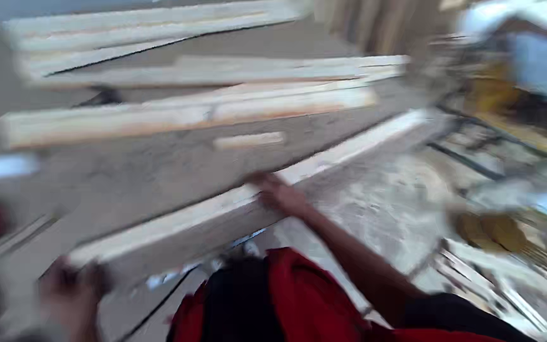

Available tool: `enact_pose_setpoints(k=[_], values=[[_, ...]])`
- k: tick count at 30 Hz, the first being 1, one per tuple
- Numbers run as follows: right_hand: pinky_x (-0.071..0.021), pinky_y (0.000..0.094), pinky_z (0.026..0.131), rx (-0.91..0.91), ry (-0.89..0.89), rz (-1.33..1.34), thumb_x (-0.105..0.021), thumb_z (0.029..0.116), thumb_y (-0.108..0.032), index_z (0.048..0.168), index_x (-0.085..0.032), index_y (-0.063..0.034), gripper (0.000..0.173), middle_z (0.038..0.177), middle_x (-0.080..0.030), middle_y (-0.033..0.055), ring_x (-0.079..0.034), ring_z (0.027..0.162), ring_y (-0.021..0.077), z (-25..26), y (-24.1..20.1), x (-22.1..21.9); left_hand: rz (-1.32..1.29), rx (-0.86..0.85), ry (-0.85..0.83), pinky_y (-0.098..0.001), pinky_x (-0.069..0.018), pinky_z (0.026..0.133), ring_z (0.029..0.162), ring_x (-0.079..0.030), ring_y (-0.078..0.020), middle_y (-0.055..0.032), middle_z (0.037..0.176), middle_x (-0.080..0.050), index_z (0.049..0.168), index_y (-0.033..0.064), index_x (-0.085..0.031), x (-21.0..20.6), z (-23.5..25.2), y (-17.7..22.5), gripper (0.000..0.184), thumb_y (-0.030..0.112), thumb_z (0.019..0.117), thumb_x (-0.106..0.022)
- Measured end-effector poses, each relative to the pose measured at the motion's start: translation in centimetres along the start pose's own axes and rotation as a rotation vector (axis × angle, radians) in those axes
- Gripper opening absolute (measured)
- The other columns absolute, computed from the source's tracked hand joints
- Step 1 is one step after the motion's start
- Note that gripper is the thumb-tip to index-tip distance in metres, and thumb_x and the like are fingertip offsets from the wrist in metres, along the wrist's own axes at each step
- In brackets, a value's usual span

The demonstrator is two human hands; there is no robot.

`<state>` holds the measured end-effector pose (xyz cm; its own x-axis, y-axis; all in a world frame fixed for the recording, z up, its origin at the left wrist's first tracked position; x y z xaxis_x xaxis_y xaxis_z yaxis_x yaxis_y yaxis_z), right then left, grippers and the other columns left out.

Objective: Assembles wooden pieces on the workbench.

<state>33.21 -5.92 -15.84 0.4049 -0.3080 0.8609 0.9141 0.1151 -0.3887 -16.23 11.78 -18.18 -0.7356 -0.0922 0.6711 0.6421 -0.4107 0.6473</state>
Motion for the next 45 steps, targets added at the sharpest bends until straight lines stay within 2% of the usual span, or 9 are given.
enact_pose_setpoints(k=[3, 7, 13, 32, 34, 35, 37, 41, 45], values=[[-0.0452, 0.0562, 0.111, 0.006, -0.070, 0.062, -0.057, 0.1035, -0.029, 0.142, -0.059, -0.0117, 0.043, 0.139, -0.062, 0.0151, -0.057, 0.131, 0.0358, 1.0, 0.1, -1.1, 0.067, 0.197, 0.034, -0.0526, -0.0514, 0.105, 0.119, -0.064, -0.0337, -0.0255, 0.133, -0.062, 0.142, -0.0006, -0.055, 2.9, -0.1, -0.8, 0.058, 0.021, 0.0927, -0.075], [-0.0483, 0.0641, 0.102, -0.001, -0.039, 0.073, -0.055, 0.1035, -0.034, 0.139, -0.058, -0.0048, 0.046, 0.133, -0.062, 0.0248, -0.059, 0.123, 0.0462, 1.0, 0.3, -1.2, -0.010, 0.175, 0.067, -0.0447, -0.0552, 0.102, 0.115, -0.068, -0.0247, -0.0193, 0.127, -0.067, 0.138, -0.0016, -0.058, 3.2, -0.2, -2.8, 0.051, 0.013, 0.0923, -0.075], [-0.0483, 0.0592, 0.105, 0.043, -0.015, 0.046, -0.058, 0.1018, -0.031, 0.135, -0.059, 0.0004, 0.045, 0.132, -0.063, 0.0244, -0.061, 0.123, 0.0432, 0.8, -0.3, -1.6, 0.024, 0.195, 0.204, -0.0428, -0.0562, 0.095, 0.103, -0.069, -0.0217, -0.0113, 0.109, -0.072, 0.130, 0.0012, -0.063, 3.2, -0.6, -3.9, 0.047, 0.017, 0.0886, -0.079], [-0.0501, 0.0604, 0.101, -0.097, -0.101, -0.035, -0.059, 0.1005, -0.037, 0.133, -0.053, 0.0055, 0.054, 0.129, -0.062, 0.0308, -0.065, 0.115, 0.0453, 0.6, -2.0, -1.4, -0.043, 0.127, 0.124, -0.0339, -0.0582, 0.088, 0.095, -0.071, -0.0128, -0.0020, 0.098, -0.076, 0.114, 0.0075, -0.072, 4.5, 0.4, -6.1, 0.025, 0.015, 0.0903, -0.077], [-0.0456, 0.0646, 0.105, -0.123, -0.140, -0.068, -0.062, 0.0933, -0.052, 0.141, -0.051, 0.0004, 0.072, 0.132, -0.062, 0.0281, -0.063, 0.120, 0.0456, 1.6, -3.6, -1.3, -0.038, 0.116, 0.121, -0.0336, -0.0582, 0.088, 0.095, -0.071, -0.0128, -0.0019, 0.097, -0.076, 0.113, 0.0077, -0.072, 4.6, 0.5, -6.1, 0.024, 0.015, 0.0902, -0.077], [-0.0366, 0.0649, 0.113, -0.133, -0.152, -0.062, -0.064, 0.0883, -0.058, 0.144, -0.050, -0.0016, 0.081, 0.139, -0.059, 0.0262, -0.056, 0.130, 0.0453, 2.5, -5.2, -1.7, -0.037, 0.112, 0.119, -0.0338, -0.0578, 0.088, 0.095, -0.071, -0.0133, -0.0024, 0.097, -0.076, 0.112, 0.0072, -0.072, 4.6, 0.5, -6.1, 0.024, 0.016, 0.0904, -0.077], [-0.0324, 0.0635, 0.118, -0.099, -0.138, -0.030, -0.069, 0.0834, -0.061, 0.145, -0.049, -0.0013, 0.088, 0.144, -0.053, 0.0271, -0.045, 0.139, 0.0467, 5.3, -10.1, -3.6, -0.041, 0.110, 0.117, -0.0334, -0.0577, 0.088, 0.093, -0.071, -0.0134, -0.0030, 0.096, -0.076, 0.111, 0.0063, -0.073, 4.7, 0.6, -6.2, 0.023, 0.016, 0.0905, -0.077], [-0.0408, 0.0532, 0.116, 0.061, -0.131, 0.086, -0.074, 0.0876, -0.051, 0.140, -0.055, -0.0018, 0.074, 0.142, -0.058, 0.0213, -0.049, 0.139, 0.0381, 11.1, -19.5, -10.9, -0.098, 0.117, 0.054, -0.0328, -0.0598, 0.084, 0.089, -0.072, -0.0110, -0.0028, 0.096, -0.076, 0.111, 0.0064, -0.072, 5.0, 0.9, -6.4, 0.023, 0.016, 0.0908, -0.077], [-0.0431, 0.0467, 0.117, 0.209, -0.117, 0.133, -0.072, 0.0939, -0.038, 0.132, -0.064, -0.0082, 0.049, 0.131, -0.069, 0.0097, -0.060, 0.130, 0.0276, 13.0, -22.2, -15.7, -0.123, 0.113, -0.005, -0.0313, -0.0600, 0.081, 0.086, -0.072, -0.0100, -0.0039, 0.095, -0.076, 0.111, 0.0051, -0.071, 5.2, 1.5, -6.7, 0.024, 0.016, 0.0899, -0.078]])
Point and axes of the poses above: each hand's wrist, its own z-axis towards the middle knuckle, its own x-axis out of the back of the hand, y = z × x, the point moved 4 cm from there along z, towards the middle knuckle
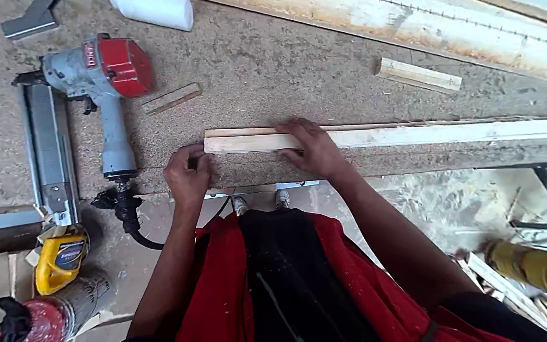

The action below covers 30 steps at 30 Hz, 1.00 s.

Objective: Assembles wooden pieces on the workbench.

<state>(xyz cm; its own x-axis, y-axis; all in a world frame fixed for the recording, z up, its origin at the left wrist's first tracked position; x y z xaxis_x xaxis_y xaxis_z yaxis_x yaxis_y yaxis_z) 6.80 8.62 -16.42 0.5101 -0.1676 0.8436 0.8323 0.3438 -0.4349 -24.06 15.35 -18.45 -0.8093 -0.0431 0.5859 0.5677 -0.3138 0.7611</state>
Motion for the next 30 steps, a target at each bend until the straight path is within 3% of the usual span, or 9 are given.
enact_pose_setpoints(k=[7, 11, 14, 16, 19, 22, 26, 29, 30], values=[[-0.0475, 0.0428, 0.114, 0.075, 0.037, -0.004, -0.070, 0.0971, -0.035, 0.126, -0.068, -0.0057, 0.042, 0.130, -0.070, 0.0108, -0.062, 0.129, 0.0269, -0.5, 0.5, -0.3, 0.024, -0.050, -0.005, -0.0299, -0.0598, 0.080, 0.085, -0.071, -0.0097, -0.0052, 0.094, -0.075, 0.107, 0.0043, -0.071, 0.0, 0.2, -0.2, 0.022, 0.016, 0.0895, -0.078], [-0.0464, 0.0419, 0.115, 0.063, 0.025, -0.019, -0.070, 0.0975, -0.036, 0.126, -0.068, -0.0068, 0.041, 0.131, -0.070, 0.0103, -0.061, 0.131, 0.0270, -0.7, 0.5, -0.3, 0.052, -0.083, -0.162, -0.0303, -0.0612, 0.078, 0.082, -0.072, -0.0090, -0.0053, 0.095, -0.075, 0.109, 0.0053, -0.070, 0.8, 1.2, 0.0, 0.021, 0.018, 0.0929, -0.075], [-0.0464, 0.0417, 0.115, 0.062, 0.023, -0.017, -0.069, 0.0978, -0.037, 0.126, -0.068, -0.0068, 0.042, 0.131, -0.070, 0.0111, -0.061, 0.131, 0.0273, -0.5, 0.5, -0.3, 0.183, -0.206, -0.278, -0.0406, -0.0579, 0.096, 0.106, -0.071, -0.0191, -0.0091, 0.113, -0.074, 0.120, 0.0063, -0.070, 2.4, 2.5, 0.4, 0.027, 0.018, 0.0963, -0.070], [-0.0460, 0.0414, 0.115, 0.060, 0.027, -0.011, -0.068, 0.0982, -0.039, 0.126, -0.068, -0.0070, 0.042, 0.131, -0.070, 0.0109, -0.061, 0.131, 0.0269, -0.5, 0.5, -0.3, 0.326, -0.276, -0.200, -0.0489, -0.0509, 0.105, 0.120, -0.065, -0.0295, -0.0131, 0.127, -0.070, 0.128, 0.0062, -0.069, 4.4, 3.2, 0.5, 0.034, 0.022, 0.0981, -0.068], [-0.0442, 0.0399, 0.117, 0.054, 0.025, -0.008, -0.065, 0.0996, -0.040, 0.127, -0.067, -0.0080, 0.042, 0.131, -0.070, 0.0087, -0.060, 0.133, 0.0254, -0.5, 0.6, -0.3, 0.617, -0.065, -0.055, -0.0638, -0.0403, 0.107, 0.132, -0.050, -0.0478, -0.0268, 0.143, -0.054, 0.137, 0.0028, -0.057, 8.5, 5.5, -0.3, 0.056, 0.039, 0.0957, -0.066], [-0.0432, 0.0392, 0.117, 0.062, 0.023, -0.013, -0.062, 0.1010, -0.040, 0.128, -0.067, -0.0091, 0.041, 0.131, -0.070, 0.0077, -0.060, 0.133, 0.0250, -0.7, 0.6, -0.3, 0.676, 0.228, -0.075, -0.0712, -0.0391, 0.105, 0.136, -0.039, -0.0586, -0.0382, 0.151, -0.034, 0.154, 0.0004, -0.034, 9.9, 8.2, -2.0, 0.088, 0.034, 0.0847, -0.078], [-0.0438, 0.0389, 0.117, 0.066, 0.013, -0.021, -0.062, 0.1010, -0.040, 0.128, -0.066, -0.0106, 0.040, 0.131, -0.069, 0.0070, -0.060, 0.131, 0.0240, -0.7, 0.7, -0.3, 0.631, 0.374, -0.175, -0.0744, -0.0426, 0.101, 0.127, -0.052, -0.0579, -0.0395, 0.145, -0.044, 0.160, -0.0002, -0.010, 9.5, 11.9, -3.8, 0.110, 0.029, 0.0823, -0.082], [-0.0449, 0.0403, 0.115, 0.082, 0.012, -0.012, -0.062, 0.1006, -0.040, 0.127, -0.066, -0.0108, 0.039, 0.129, -0.070, 0.0073, -0.061, 0.129, 0.0244, -0.9, 0.7, -0.3, 0.446, 0.457, -0.232, -0.0690, -0.0462, 0.101, 0.124, -0.057, -0.0477, -0.0321, 0.141, -0.052, 0.160, 0.0043, -0.015, 10.2, 12.2, -3.7, 0.105, 0.015, 0.0802, -0.082], [-0.0449, 0.0410, 0.115, 0.085, 0.013, -0.009, -0.062, 0.1007, -0.040, 0.127, -0.066, -0.0111, 0.039, 0.128, -0.070, 0.0079, -0.062, 0.129, 0.0250, -0.9, 0.6, -0.4, 0.353, 0.448, -0.261, -0.0642, -0.0533, 0.093, 0.111, -0.065, -0.0410, -0.0275, 0.132, -0.058, 0.158, 0.0067, -0.024, 11.2, 11.7, -2.4, 0.097, 0.012, 0.0808, -0.082]])
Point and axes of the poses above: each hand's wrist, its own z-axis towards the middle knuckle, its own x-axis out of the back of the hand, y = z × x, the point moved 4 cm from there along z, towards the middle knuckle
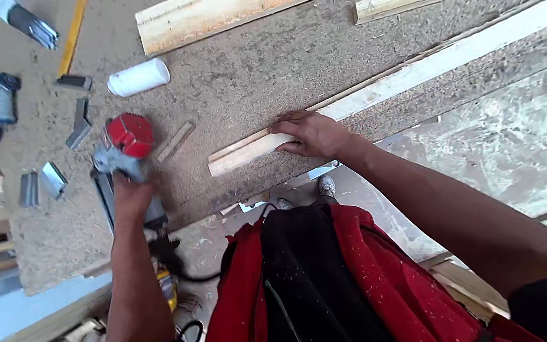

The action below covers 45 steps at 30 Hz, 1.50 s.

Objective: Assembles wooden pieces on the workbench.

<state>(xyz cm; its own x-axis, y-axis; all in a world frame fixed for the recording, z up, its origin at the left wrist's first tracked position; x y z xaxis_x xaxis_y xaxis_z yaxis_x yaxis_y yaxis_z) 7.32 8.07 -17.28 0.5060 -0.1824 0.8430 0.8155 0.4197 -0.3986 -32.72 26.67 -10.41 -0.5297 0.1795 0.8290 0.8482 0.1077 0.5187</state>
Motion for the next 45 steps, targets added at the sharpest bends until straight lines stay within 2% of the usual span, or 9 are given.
enact_pose_setpoints(k=[3, 5, 7, 10, 23, 27, 36, 41, 45], values=[[-0.0441, 0.0425, 0.116, -0.018, 0.006, 0.004, -0.061, 0.1011, -0.040, 0.127, -0.066, -0.0118, 0.039, 0.128, -0.070, 0.0096, -0.061, 0.129, 0.0268, 0.0, 0.5, 0.0, -0.165, -0.066, -0.178, -0.0489, -0.0610, 0.060, 0.065, -0.068, -0.0260, -0.0136, 0.090, -0.067, 0.148, 0.0159, -0.042, 5.1, -6.0, 1.3, 0.061, 0.022, 0.0937, -0.069], [-0.0446, 0.0425, 0.115, -0.018, 0.008, 0.009, -0.061, 0.1010, -0.040, 0.127, -0.066, -0.0118, 0.039, 0.128, -0.069, 0.0103, -0.061, 0.129, 0.0277, -0.1, 0.6, -0.3, -0.394, -0.075, -0.316, -0.0399, -0.0591, 0.051, 0.052, -0.062, -0.0204, -0.0053, 0.068, -0.060, 0.116, 0.0135, -0.058, 7.8, -10.2, 1.6, 0.022, 0.030, 0.1017, -0.057], [-0.0455, 0.0431, 0.114, -0.006, 0.012, 0.010, -0.060, 0.1014, -0.040, 0.127, -0.066, -0.0107, 0.039, 0.129, -0.069, 0.0116, -0.061, 0.129, 0.0291, -0.2, 0.5, -0.4, -0.622, -0.065, -0.462, -0.0379, -0.0598, 0.050, 0.049, -0.061, -0.0184, -0.0022, 0.062, -0.057, 0.106, 0.0133, -0.064, 8.8, -13.3, 2.3, 0.028, 0.039, 0.1043, -0.053], [-0.0461, 0.0428, 0.114, 0.007, 0.023, 0.003, -0.060, 0.1015, -0.040, 0.126, -0.066, -0.0102, 0.039, 0.128, -0.070, 0.0110, -0.062, 0.129, 0.0292, -0.1, 0.3, -0.2, -0.788, -0.082, -0.609, -0.0383, -0.0611, 0.052, 0.050, -0.063, -0.0193, -0.0046, 0.064, -0.060, 0.121, 0.0106, -0.065, 7.7, -16.0, 4.2, 0.039, 0.044, 0.1015, -0.058], [-0.0447, 0.0412, 0.115, -0.013, 0.008, 0.014, -0.061, 0.1004, -0.040, 0.128, -0.064, -0.0133, 0.038, 0.123, -0.071, 0.0068, -0.062, 0.126, 0.0249, 0.0, 0.4, -0.3, -0.581, 0.019, -0.804, -0.0388, -0.0592, 0.047, 0.045, -0.059, -0.0185, -0.0049, 0.060, -0.054, 0.124, 0.0115, -0.063, 4.3, -15.3, 5.5, 0.040, 0.041, 0.0972, -0.063], [-0.0317, 0.0468, 0.123, -0.097, -0.046, 0.028, -0.074, 0.0916, -0.036, 0.143, -0.054, -0.0124, 0.060, 0.139, -0.061, 0.0123, -0.052, 0.138, 0.0309, -1.8, 1.9, 2.7, -0.584, -0.006, -0.821, -0.0389, -0.0580, 0.045, 0.043, -0.058, -0.0183, -0.0033, 0.060, -0.055, 0.128, 0.0146, -0.063, 3.8, -15.2, 3.9, 0.035, 0.033, 0.0979, -0.061], [-0.0405, 0.0477, 0.118, -0.109, 0.106, 0.000, -0.071, 0.0938, -0.031, 0.120, -0.069, -0.0092, 0.034, 0.117, -0.073, 0.0090, -0.066, 0.120, 0.0278, -6.6, 5.3, 5.4, -0.661, 0.058, -0.754, -0.0406, -0.0582, 0.044, 0.042, -0.059, -0.0188, -0.0020, 0.056, -0.054, 0.120, 0.0148, -0.066, 3.4, -15.7, 3.0, 0.033, 0.035, 0.0941, -0.067], [-0.0388, 0.0483, 0.120, -0.087, 0.101, -0.005, -0.069, 0.0957, -0.033, 0.120, -0.068, -0.0080, 0.035, 0.120, -0.072, 0.0108, -0.064, 0.124, 0.0295, -6.8, 5.4, 5.3, -0.672, 0.021, -0.723, -0.0401, -0.0596, 0.049, 0.046, -0.060, -0.0190, -0.0034, 0.059, -0.056, 0.113, 0.0136, -0.066, 3.2, -17.1, 3.0, 0.030, 0.038, 0.0961, -0.066], [-0.0387, 0.0485, 0.120, -0.081, 0.117, -0.010, -0.068, 0.0957, -0.034, 0.121, -0.067, -0.0074, 0.037, 0.120, -0.072, 0.0119, -0.064, 0.123, 0.0308, -6.7, 5.5, 5.2, -0.730, -0.045, -0.726, -0.0398, -0.0606, 0.051, 0.049, -0.062, -0.0200, -0.0056, 0.063, -0.057, 0.122, 0.0108, -0.064, 2.5, -18.6, 5.0, 0.040, 0.044, 0.1021, -0.056]])
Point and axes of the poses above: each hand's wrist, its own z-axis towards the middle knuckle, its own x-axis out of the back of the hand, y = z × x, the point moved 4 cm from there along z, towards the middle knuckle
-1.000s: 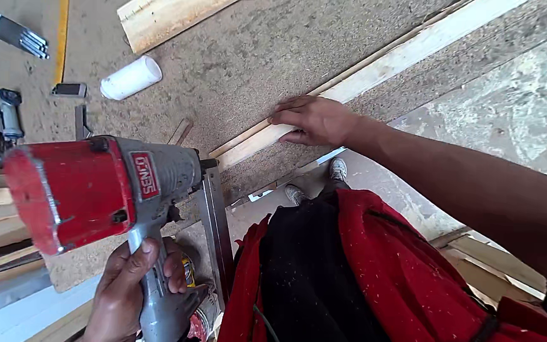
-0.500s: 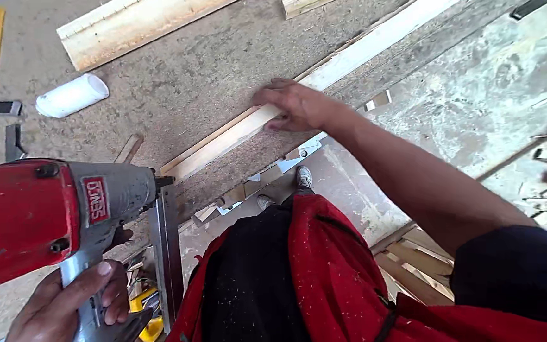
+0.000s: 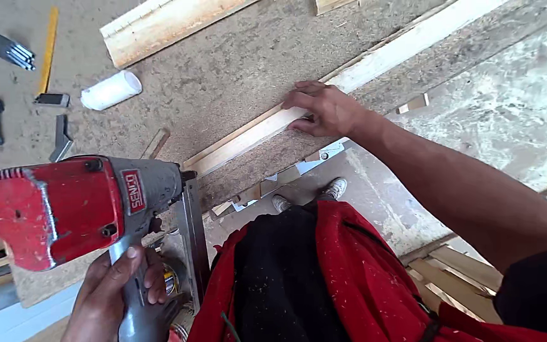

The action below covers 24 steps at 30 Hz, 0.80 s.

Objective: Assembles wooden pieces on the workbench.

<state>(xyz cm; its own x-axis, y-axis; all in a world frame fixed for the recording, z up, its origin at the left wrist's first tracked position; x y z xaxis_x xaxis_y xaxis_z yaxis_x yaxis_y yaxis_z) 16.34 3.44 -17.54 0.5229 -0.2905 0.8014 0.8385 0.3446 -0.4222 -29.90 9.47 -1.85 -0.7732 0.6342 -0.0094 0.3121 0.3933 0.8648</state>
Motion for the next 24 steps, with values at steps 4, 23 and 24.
enact_pose_setpoints(k=[4, 23, 24], values=[[-0.0390, 0.0459, 0.120, 0.010, 0.007, -0.008, -0.068, 0.0964, -0.036, 0.121, -0.067, -0.0075, 0.038, 0.119, -0.073, 0.0109, -0.065, 0.123, 0.0292, -0.2, 0.4, 0.1, -0.082, 0.028, -0.104, -0.0407, -0.0607, 0.054, 0.053, -0.064, -0.0213, -0.0061, 0.066, -0.059, 0.120, 0.0132, -0.066, -2.4, 1.5, 1.8, 0.054, 0.061, 0.0984, -0.054], [-0.0386, 0.0434, 0.121, -0.048, 0.015, 0.045, -0.073, 0.0933, -0.035, 0.148, -0.048, -0.0070, 0.067, 0.134, -0.068, 0.0097, -0.062, 0.129, 0.0284, -0.1, 0.4, 0.4, 0.040, 0.174, -0.239, -0.0389, -0.0584, 0.049, 0.047, -0.060, -0.0186, -0.0038, 0.063, -0.056, 0.126, 0.0144, -0.065, -12.3, 9.2, 5.6, 0.055, 0.060, 0.0957, -0.058], [-0.0389, 0.0437, 0.121, -0.057, 0.016, 0.045, -0.074, 0.0922, -0.034, 0.150, -0.047, -0.0083, 0.069, 0.134, -0.068, 0.0098, -0.061, 0.130, 0.0292, -0.2, 0.7, 0.7, 0.058, 0.194, -0.225, -0.0394, -0.0578, 0.045, 0.044, -0.059, -0.0190, -0.0036, 0.060, -0.056, 0.124, 0.0143, -0.066, -12.2, 9.6, 5.5, 0.055, 0.060, 0.0935, -0.061]])
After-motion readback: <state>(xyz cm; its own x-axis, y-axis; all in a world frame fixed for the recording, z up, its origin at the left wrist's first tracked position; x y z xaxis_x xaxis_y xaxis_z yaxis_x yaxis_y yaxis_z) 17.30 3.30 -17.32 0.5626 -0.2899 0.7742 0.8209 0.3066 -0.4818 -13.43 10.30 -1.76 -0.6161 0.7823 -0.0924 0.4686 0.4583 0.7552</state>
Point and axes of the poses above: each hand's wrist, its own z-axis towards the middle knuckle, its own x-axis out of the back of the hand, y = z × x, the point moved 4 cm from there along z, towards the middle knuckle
